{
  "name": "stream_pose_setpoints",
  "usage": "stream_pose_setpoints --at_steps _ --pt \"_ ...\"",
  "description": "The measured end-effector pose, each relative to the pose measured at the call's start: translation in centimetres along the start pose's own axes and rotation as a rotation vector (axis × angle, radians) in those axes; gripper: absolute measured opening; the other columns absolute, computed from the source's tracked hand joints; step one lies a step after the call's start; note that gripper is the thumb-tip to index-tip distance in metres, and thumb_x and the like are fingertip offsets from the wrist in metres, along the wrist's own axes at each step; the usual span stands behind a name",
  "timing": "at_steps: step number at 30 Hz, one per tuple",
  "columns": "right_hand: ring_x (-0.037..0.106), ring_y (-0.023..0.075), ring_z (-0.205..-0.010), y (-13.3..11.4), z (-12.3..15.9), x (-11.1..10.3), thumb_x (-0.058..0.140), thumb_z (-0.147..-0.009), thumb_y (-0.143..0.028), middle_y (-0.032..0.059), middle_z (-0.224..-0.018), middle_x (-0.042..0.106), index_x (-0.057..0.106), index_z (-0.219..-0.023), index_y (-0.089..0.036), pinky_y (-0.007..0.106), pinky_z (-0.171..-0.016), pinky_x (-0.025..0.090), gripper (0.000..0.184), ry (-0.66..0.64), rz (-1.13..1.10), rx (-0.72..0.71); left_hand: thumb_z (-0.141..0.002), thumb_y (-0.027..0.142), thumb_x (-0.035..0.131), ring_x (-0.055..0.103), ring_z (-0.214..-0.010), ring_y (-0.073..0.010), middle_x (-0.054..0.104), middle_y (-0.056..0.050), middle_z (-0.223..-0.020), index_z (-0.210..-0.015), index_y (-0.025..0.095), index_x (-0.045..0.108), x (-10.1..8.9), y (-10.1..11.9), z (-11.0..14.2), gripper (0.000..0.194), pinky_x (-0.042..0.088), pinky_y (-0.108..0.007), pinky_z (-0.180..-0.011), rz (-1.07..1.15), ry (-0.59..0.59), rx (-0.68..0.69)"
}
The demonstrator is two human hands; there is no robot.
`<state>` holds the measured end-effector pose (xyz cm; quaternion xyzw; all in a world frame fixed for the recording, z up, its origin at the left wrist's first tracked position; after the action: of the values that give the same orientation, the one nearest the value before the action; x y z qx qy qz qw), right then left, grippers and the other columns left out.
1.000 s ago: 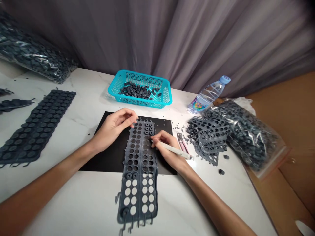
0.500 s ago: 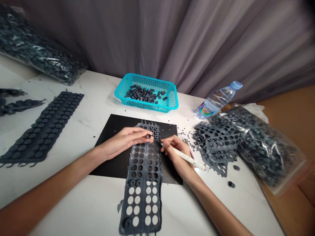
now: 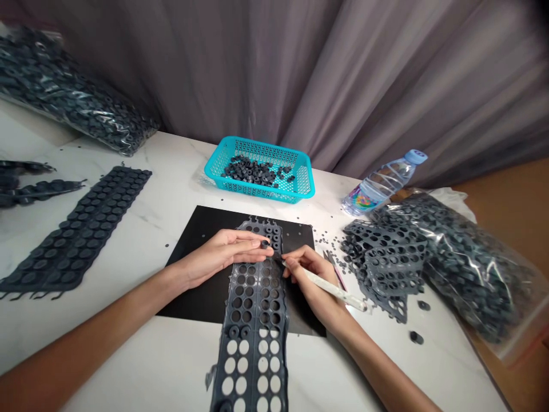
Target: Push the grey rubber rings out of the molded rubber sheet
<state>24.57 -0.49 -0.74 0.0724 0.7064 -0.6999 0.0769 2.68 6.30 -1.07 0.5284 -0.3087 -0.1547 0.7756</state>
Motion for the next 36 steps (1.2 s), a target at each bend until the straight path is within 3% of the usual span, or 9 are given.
stream_pose_setpoints --at_steps 6,10,14,16,18,21,24,29,36 --pt "0.058 0.0177 -0.067 0.7 0.1 -0.1 0.068 -0.101 -0.047 0.0020 -0.076 0.070 0.070 -0.095 -0.021 0.030 -0.063 0.043 0.027 -0.012 0.002 0.025 -0.100 0.036 0.074 0.068 -0.134 -0.0304 0.078 -0.015 -0.130 -0.129 0.017 0.076 0.2 0.9 0.3 0.034 0.050 -0.047 -0.122 0.020 -0.001 0.028" --pt "0.059 0.0183 -0.069 1.0 0.1 0.0 0.066 -0.102 -0.048 0.0022 -0.076 0.069 0.070 -0.096 -0.021 0.030 -0.064 0.043 0.028 -0.002 -0.015 0.042 -0.100 0.033 0.073 0.068 -0.134 -0.0295 0.076 -0.016 -0.134 -0.128 0.015 0.073 -0.1 5.6 -2.3 0.033 0.050 -0.047 -0.122 -0.045 0.060 0.228" --pt "0.060 0.0196 -0.070 1.0 0.1 0.1 0.065 -0.102 -0.049 0.0025 -0.077 0.069 0.070 -0.095 -0.021 0.030 -0.064 0.043 0.029 -0.001 -0.042 0.043 -0.100 0.028 0.068 0.068 -0.132 -0.0314 0.068 -0.017 -0.145 -0.142 0.017 0.060 -1.7 11.2 -7.1 0.044 0.050 -0.058 -0.117 -0.473 0.179 0.500" --pt "0.061 0.0207 -0.071 0.9 0.1 0.2 0.065 -0.102 -0.049 0.0030 -0.077 0.069 0.070 -0.095 -0.022 0.031 -0.064 0.044 0.029 0.009 -0.035 0.023 -0.101 0.024 0.063 0.053 -0.148 -0.0314 0.060 -0.013 -0.156 -0.147 0.022 0.057 -2.5 12.4 -8.3 0.046 0.035 -0.062 -0.126 -0.861 0.320 0.646" --pt "0.063 0.0215 -0.072 0.7 0.3 0.2 0.064 -0.102 -0.049 0.0034 -0.077 0.070 0.069 -0.094 -0.022 0.031 -0.064 0.045 0.029 0.029 -0.026 0.001 -0.104 0.021 0.056 0.044 -0.154 -0.0305 0.056 -0.011 -0.159 -0.148 0.023 0.056 -2.5 11.8 -8.3 0.044 0.027 -0.062 -0.129 -1.104 0.377 0.748" --pt "0.063 0.0208 -0.070 0.5 0.5 0.1 0.064 -0.102 -0.047 0.0033 -0.075 0.070 0.069 -0.094 -0.021 0.030 -0.063 0.045 0.028 0.050 -0.023 -0.017 -0.107 0.024 0.051 0.061 -0.131 -0.0258 0.066 -0.009 -0.138 -0.137 0.024 0.062 -1.3 8.6 -6.4 0.032 0.044 -0.052 -0.119 -1.166 0.312 0.793" --pt "0.061 0.0188 -0.068 0.1 0.1 -0.4 0.062 -0.102 -0.042 0.0024 -0.076 0.070 0.067 -0.092 -0.021 0.029 -0.062 0.044 0.024 0.055 0.006 -0.024 -0.108 0.032 0.053 0.068 -0.106 -0.0214 0.064 -0.007 -0.124 -0.127 0.025 0.065 0.4 4.7 -4.0 0.024 0.056 -0.042 -0.103 -1.117 0.153 0.705" --pt "0.060 0.0166 -0.066 -0.2 -1.8 -1.5 0.062 -0.097 -0.029 0.0008 -0.076 0.069 0.065 -0.092 -0.021 0.026 -0.057 0.043 0.010 -0.058 0.043 -0.050 -0.100 0.042 0.068 0.060 -0.128 -0.0303 0.057 -0.010 -0.133 -0.141 0.028 0.057 1.6 1.1 -1.8 0.044 0.052 -0.050 -0.114 -1.215 0.066 0.618" --pt "0.065 0.0164 -0.074 0.7 -2.3 -1.6 0.060 -0.094 -0.019 0.0000 -0.082 0.071 0.067 -0.095 -0.020 0.027 -0.069 0.048 0.008 -0.123 0.064 -0.096 -0.106 0.048 0.058 0.055 -0.132 -0.0359 0.055 -0.013 -0.139 -0.149 0.026 0.049 2.1 -0.8 -0.4 0.050 0.048 -0.057 -0.115 -1.427 0.107 0.631"
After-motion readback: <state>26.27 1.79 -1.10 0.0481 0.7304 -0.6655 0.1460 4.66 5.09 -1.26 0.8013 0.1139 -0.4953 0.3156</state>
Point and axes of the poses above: each hand's wrist, its own z-axis away from the middle knuckle, its own x-axis out of the palm, y = z × x, the point moved 3 cm from there along -z, towards the middle knuckle
